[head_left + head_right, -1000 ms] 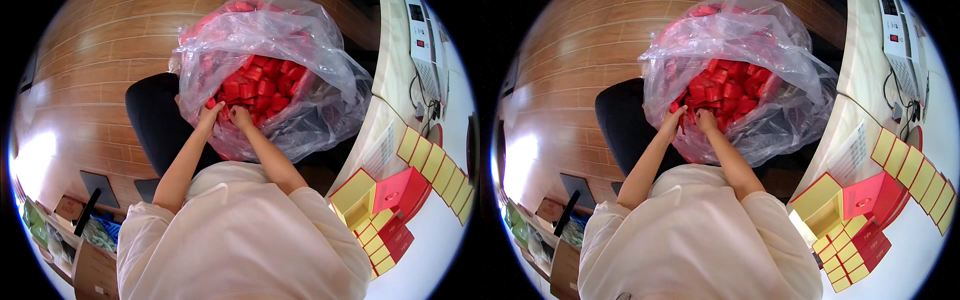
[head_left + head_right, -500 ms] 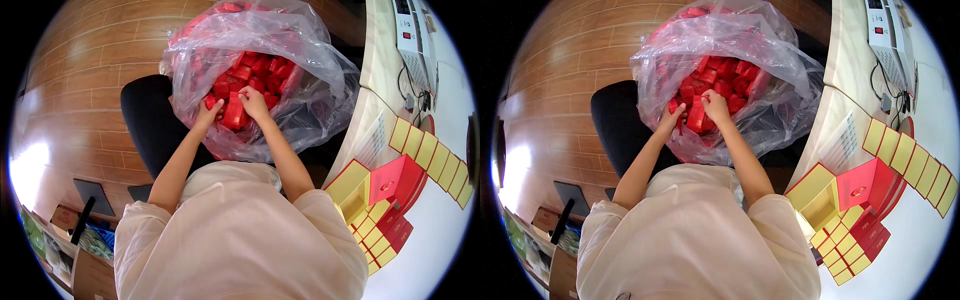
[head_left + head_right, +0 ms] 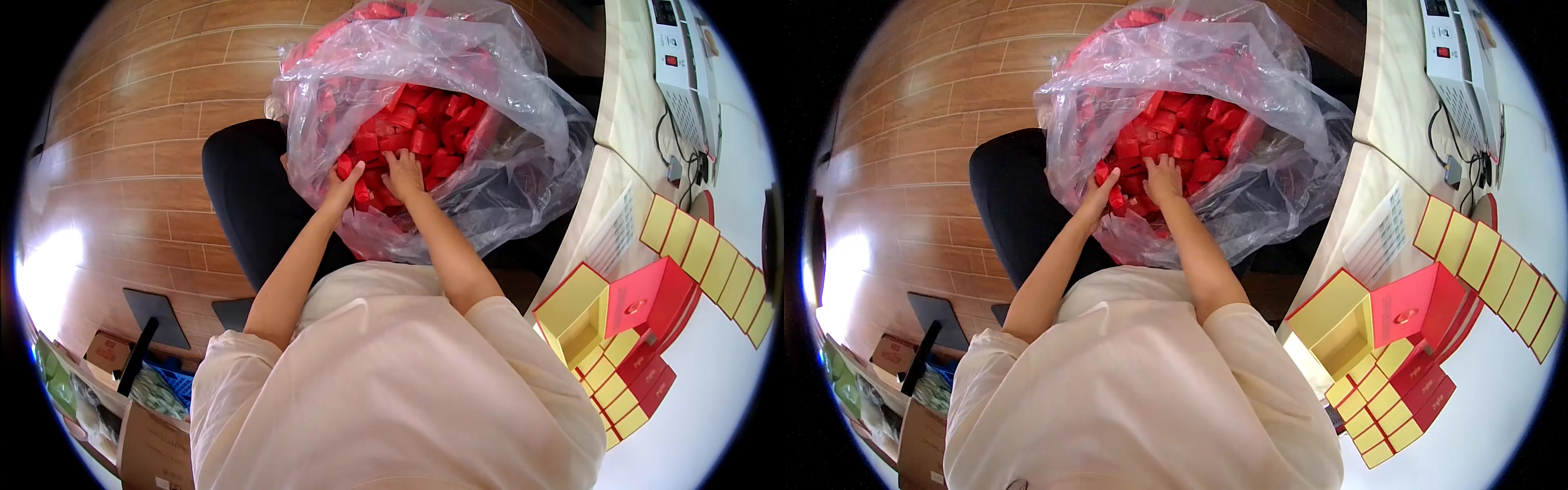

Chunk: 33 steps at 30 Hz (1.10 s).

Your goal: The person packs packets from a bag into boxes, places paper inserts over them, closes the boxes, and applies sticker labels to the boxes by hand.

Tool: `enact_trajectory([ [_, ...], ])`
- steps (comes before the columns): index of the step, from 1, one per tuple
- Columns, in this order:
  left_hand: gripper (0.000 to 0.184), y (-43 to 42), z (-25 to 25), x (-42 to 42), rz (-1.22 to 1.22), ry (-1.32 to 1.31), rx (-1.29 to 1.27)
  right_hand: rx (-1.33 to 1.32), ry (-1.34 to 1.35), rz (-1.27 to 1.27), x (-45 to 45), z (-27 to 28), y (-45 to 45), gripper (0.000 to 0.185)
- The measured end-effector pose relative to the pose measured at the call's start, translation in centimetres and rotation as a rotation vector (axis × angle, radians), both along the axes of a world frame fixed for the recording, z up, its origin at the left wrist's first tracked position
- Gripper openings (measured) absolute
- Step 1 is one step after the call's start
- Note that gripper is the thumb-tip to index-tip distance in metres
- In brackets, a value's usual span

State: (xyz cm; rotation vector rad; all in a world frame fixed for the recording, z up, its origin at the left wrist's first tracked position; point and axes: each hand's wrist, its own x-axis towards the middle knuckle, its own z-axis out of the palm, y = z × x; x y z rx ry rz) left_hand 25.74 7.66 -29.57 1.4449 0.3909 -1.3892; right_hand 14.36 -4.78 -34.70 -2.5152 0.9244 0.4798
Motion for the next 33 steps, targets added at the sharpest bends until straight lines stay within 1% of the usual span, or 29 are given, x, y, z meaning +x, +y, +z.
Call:
enact_trajectory([
  [1, 0.078, 0.0, -0.6, -0.1, 0.022, -0.033, 0.019, 0.001, 0.0, 0.001, 0.2, 0.2, 0.1, 0.053],
  [3, 0.077, -0.1, -0.1, -0.1, 0.037, -0.03, 0.025, -0.06, 0.032, 0.181, 0.5, 0.2, 0.4, 0.045],
  [4, 0.076, -0.1, 0.2, -0.2, 0.049, -0.025, 0.031, -0.056, 0.03, 0.18, 0.5, -0.2, 0.6, 0.045],
  [6, 0.074, -0.1, 0.2, -0.3, 0.03, -0.032, 0.046, -0.165, -0.024, 0.198, 0.1, -2.3, 1.0, 0.024],
  [7, 0.072, -0.1, 0.2, -0.2, 0.018, -0.036, 0.057, -0.162, -0.027, 0.199, 0.0, -2.8, 0.9, 0.024],
  [9, 0.069, 0.2, -0.5, -0.3, 0.041, -0.046, 0.023, -0.203, 0.005, 0.096, 0.3, -2.8, 0.6, 0.009],
  [10, 0.066, 0.4, -0.9, -0.3, 0.061, -0.053, -0.016, -0.201, 0.003, 0.102, 0.5, -2.8, 0.3, 0.009],
  [12, 0.065, 0.3, -0.1, 0.1, 0.082, -0.017, -0.03, -0.036, -0.304, -0.258, 0.8, -2.5, -0.7, 0.009],
  [13, 0.063, 0.0, 0.2, 0.2, 0.097, 0.02, -0.048, -0.043, -0.302, -0.257, 1.1, -2.4, -1.7, 0.009],
  [14, 0.063, 0.0, -0.1, 0.2, 0.096, 0.024, -0.055, 0.191, -0.377, -0.471, 1.0, -3.1, -3.0, 0.009],
  [16, 0.06, 0.1, -1.2, 0.1, 0.185, 0.192, -0.139, 0.702, -0.524, -0.89, 1.2, 0.1, -4.4, 0.011],
  [17, 0.06, -0.1, -1.1, 0.2, 0.181, 0.197, -0.146, 0.693, -0.525, -0.892, 1.1, 1.7, -4.4, 0.011],
  [19, 0.059, -0.4, -0.5, 0.4, 0.207, 0.429, -0.204, 0.801, -0.712, -0.843, 0.8, 3.5, -4.3, 0.016],
  [20, 0.059, -0.4, -0.5, 0.5, 0.207, 0.429, -0.206, 0.837, -0.733, -0.844, 0.3, 3.0, -3.9, 0.016],
  [21, 0.059, -0.5, -0.5, 0.6, 0.189, 0.465, -0.267, 0.836, -0.733, -0.842, 0.2, 3.5, -3.1, 0.016],
  [22, 0.059, -0.5, -0.5, 0.6, 0.17, 0.499, -0.328, 0.928, -0.781, -0.734, 0.0, 4.1, -1.9, 0.018],
  [23, 0.059, -0.5, -0.4, 0.7, 0.172, 0.498, -0.328, 1.018, -0.828, -0.623, -0.3, 4.8, -0.7, 0.021],
  [25, 0.065, -0.4, -0.3, 0.8, 0.243, 0.533, -0.385, 0.854, -0.696, -0.335, -1.0, 6.1, 1.0, 0.035],
  [26, 0.065, -0.3, -0.8, 0.5, 0.243, 0.533, -0.385, 0.818, -0.641, -0.313, -1.4, 6.0, 1.4, 0.046],
  [27, 0.069, -0.2, -1.3, 0.1, 0.196, 0.351, -0.343, 0.819, -0.641, -0.313, -1.8, 5.4, 1.2, 0.046],
  [28, 0.073, -0.1, -1.8, -0.1, 0.148, 0.17, -0.299, 0.822, -0.555, -0.242, -2.4, 4.7, 0.6, 0.049],
  [29, 0.073, -0.2, -1.4, 0.0, 0.147, 0.171, -0.297, 0.825, -0.469, -0.172, -2.6, 4.4, 0.0, 0.052],
  [30, 0.077, -0.3, -1.1, 0.1, 0.074, 0.118, -0.28, 0.746, -0.364, -0.248, -2.6, 4.0, -0.5, 0.05],
  [31, 0.082, -0.4, -0.7, 0.2, 0.002, 0.067, -0.263, 0.749, -0.361, -0.251, -2.2, 3.4, -1.1, 0.05],
  [32, 0.082, -0.3, -1.1, 0.0, 0.001, 0.072, -0.26, 0.521, -0.35, -0.259, -1.7, 2.4, -1.8, 0.052],
  [33, 0.083, -0.2, -1.9, -0.2, 0.01, 0.025, -0.202, 0.293, -0.336, -0.263, -1.0, 2.0, -2.4, 0.056],
])
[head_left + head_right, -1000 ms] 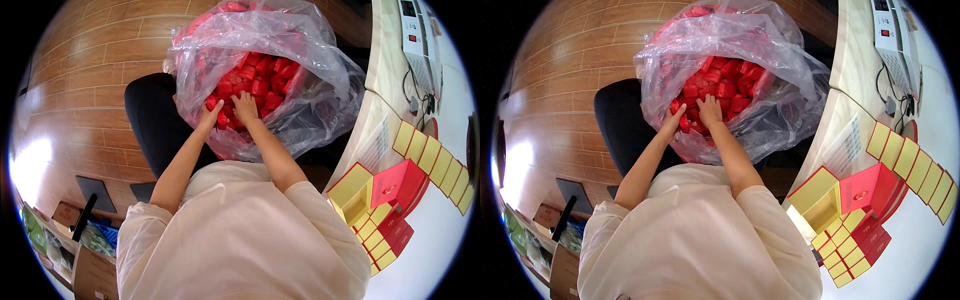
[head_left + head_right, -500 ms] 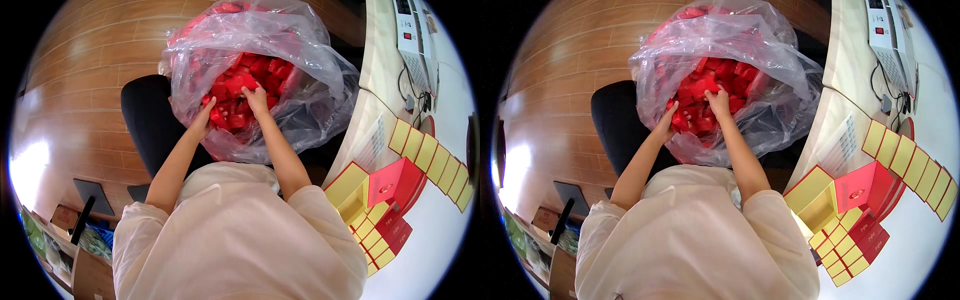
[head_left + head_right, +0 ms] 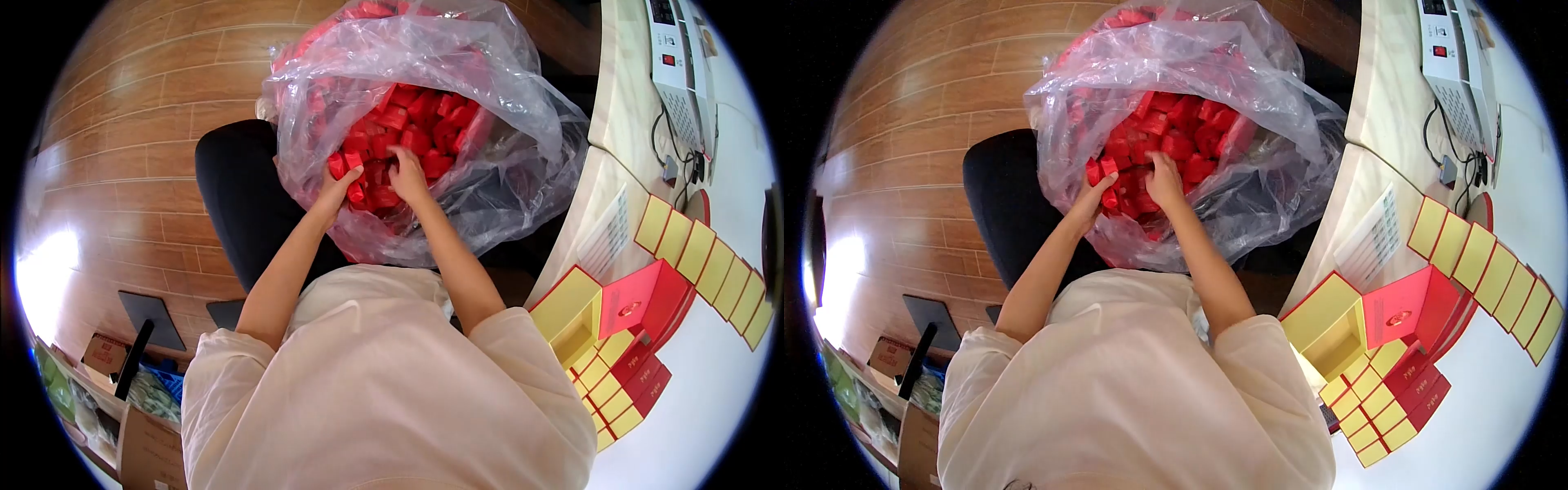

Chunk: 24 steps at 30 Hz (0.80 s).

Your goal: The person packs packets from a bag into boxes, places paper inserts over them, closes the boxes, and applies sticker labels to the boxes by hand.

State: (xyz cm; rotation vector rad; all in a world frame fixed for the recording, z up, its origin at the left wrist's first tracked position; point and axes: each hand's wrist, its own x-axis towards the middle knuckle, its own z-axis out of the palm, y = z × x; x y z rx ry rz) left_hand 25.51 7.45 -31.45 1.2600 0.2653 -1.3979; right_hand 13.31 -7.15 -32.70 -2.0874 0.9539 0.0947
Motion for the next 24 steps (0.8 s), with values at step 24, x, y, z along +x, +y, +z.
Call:
enact_trajectory([
  [24, 0.063, -3.5, 6.1, -0.1, 0.149, 0.258, -0.214, 0.718, -0.633, -0.81, -0.2, 8.8, -1.1, 0.029],
])
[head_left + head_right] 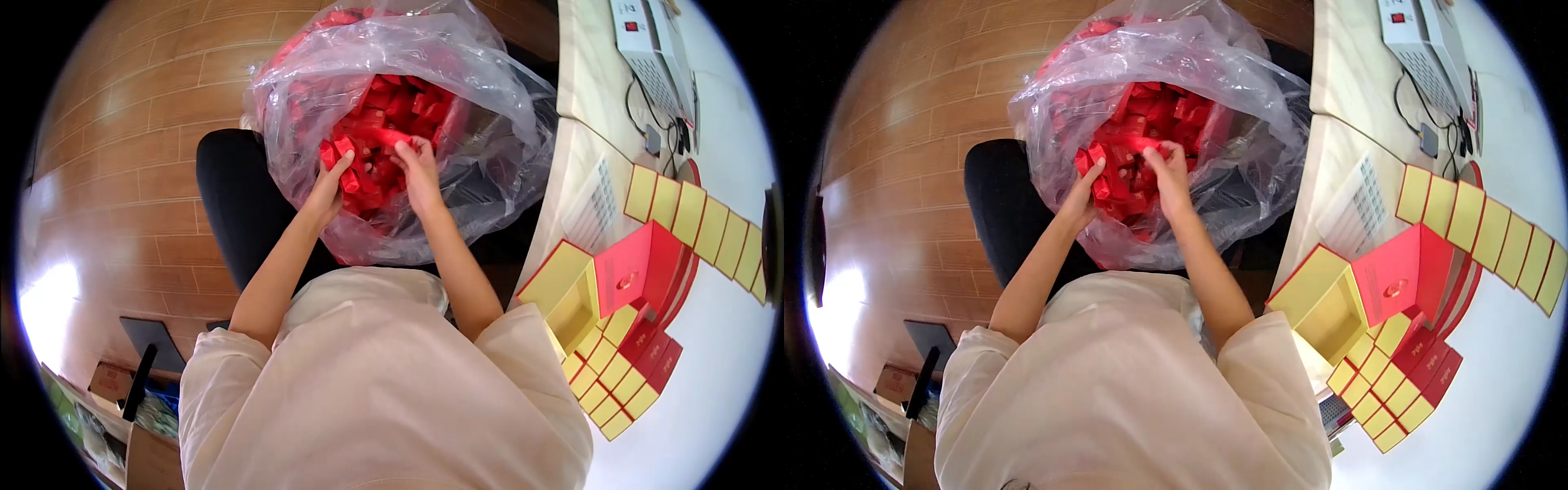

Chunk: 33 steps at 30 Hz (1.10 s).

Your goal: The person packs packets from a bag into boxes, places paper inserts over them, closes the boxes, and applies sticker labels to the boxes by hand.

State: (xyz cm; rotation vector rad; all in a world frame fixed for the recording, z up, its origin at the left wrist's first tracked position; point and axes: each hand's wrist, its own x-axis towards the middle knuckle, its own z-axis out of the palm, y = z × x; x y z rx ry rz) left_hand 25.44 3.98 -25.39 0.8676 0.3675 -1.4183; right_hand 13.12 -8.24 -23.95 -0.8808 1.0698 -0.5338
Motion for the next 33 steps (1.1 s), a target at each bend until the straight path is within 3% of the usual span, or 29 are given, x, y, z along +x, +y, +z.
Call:
enact_trajectory([
  [3, 0.066, -0.6, 2.5, -0.8, 0.0, -0.059, -0.07, -0.176, 0.067, 0.142, -1.3, 3.0, 4.4, 0.024],
  [4, 0.068, -0.7, 3.0, -1.0, -0.022, -0.128, -0.066, -0.224, -0.073, 0.106, -1.5, 3.0, 5.9, 0.026],
  [6, 0.071, -0.7, 4.4, -1.7, -0.067, -0.202, -0.079, -0.346, 0.012, 0.068, -2.4, 4.8, 7.3, 0.021],
  [7, 0.074, -0.5, 5.4, -2.0, -0.128, -0.31, -0.12, -0.359, 0.011, 0.042, -3.0, 6.1, 7.4, 0.021],
  [9, 0.084, -0.3, 8.7, -2.6, -0.264, -0.517, -0.247, -0.737, 0.405, 0.256, -5.0, 9.9, 6.9, 0.016],
  [10, 0.084, -0.4, 10.5, -3.1, -0.301, -0.521, -0.274, -0.746, 0.417, 0.211, -5.6, 12.0, 7.1, 0.016],
  [13, 0.091, -0.7, 16.6, -4.3, -0.443, -0.933, -0.479, -0.843, 0.34, 0.167, -7.8, 17.4, 7.8, 0.018],
  [16, 0.087, -1.4, 21.5, -6.0, -0.464, -0.837, -0.709, -0.899, 0.259, 0.125, -10.6, 23.5, 8.3, 0.018],
  [18, 0.087, -2.2, 24.5, -7.2, -0.491, -0.935, -0.87, -0.887, 0.134, 0.056, -12.8, 25.6, 8.4, 0.021],
  [20, 0.088, -3.5, 26.8, -9.5, -0.504, -0.897, -0.976, -0.78, -0.086, -0.157, -14.0, 27.4, 8.6, 0.042],
  [22, 0.087, -5.3, 28.5, -11.7, -0.561, -1.059, -1.101, -0.799, -0.059, -0.218, -16.3, 29.5, 7.8, 0.058],
  [25, 0.082, -8.0, 30.2, -15.9, -0.657, -0.954, -1.159, -0.872, 0.073, -0.211, -20.5, 32.0, 6.4, 0.068],
  [27, 0.078, -9.8, 30.0, -18.5, -0.692, -0.969, -1.175, -0.932, 0.12, -0.233, -22.6, 32.2, 5.4, 0.064],
  [30, 0.065, -11.1, 29.7, -21.1, -0.782, -0.973, -1.144, -0.791, 0.073, -0.327, -25.3, 30.5, 3.8, 0.057],
  [32, 0.067, -12.0, 28.0, -22.3, -0.616, -1.458, -1.093, -0.678, 0.077, -0.353, -26.4, 28.8, 2.8, 0.051],
  [33, 0.058, -12.2, 27.3, -22.5, -0.548, -1.642, -1.088, -0.692, 0.072, -0.372, -26.5, 27.8, 2.5, 0.047],
])
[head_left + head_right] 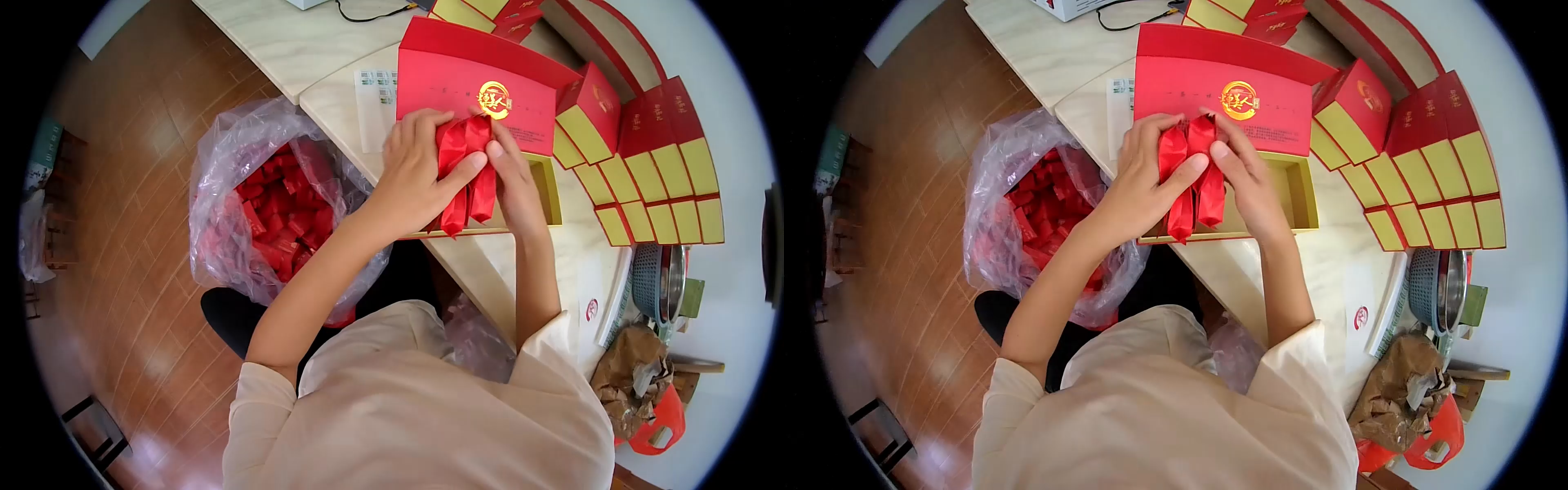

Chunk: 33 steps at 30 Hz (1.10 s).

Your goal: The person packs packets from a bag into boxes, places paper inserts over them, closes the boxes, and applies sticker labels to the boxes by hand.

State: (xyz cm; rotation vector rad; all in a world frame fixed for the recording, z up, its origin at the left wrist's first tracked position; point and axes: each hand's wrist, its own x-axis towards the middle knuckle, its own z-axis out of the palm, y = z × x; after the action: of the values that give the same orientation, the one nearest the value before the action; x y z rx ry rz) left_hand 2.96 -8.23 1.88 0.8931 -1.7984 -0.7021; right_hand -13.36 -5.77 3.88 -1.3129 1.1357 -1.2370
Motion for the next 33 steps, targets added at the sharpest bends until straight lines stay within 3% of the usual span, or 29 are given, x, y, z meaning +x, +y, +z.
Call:
enact_trajectory([
  [8, 0.037, 0.1, -1.0, 1.2, 0.119, -0.174, 0.086, 0.136, 0.105, 0.006, 0.6, -1.4, 0.2, 0.041],
  [23, 0.031, 0.2, -1.8, 1.3, 0.037, -0.056, 0.097, -0.022, 0.286, 0.091, 0.3, -1.9, -0.1, 0.033],
  [33, 0.036, 1.8, -2.5, -0.1, 0.149, -0.02, 0.026, -0.02, 0.186, 0.061, 0.4, -2.1, -0.2, 0.032],
])
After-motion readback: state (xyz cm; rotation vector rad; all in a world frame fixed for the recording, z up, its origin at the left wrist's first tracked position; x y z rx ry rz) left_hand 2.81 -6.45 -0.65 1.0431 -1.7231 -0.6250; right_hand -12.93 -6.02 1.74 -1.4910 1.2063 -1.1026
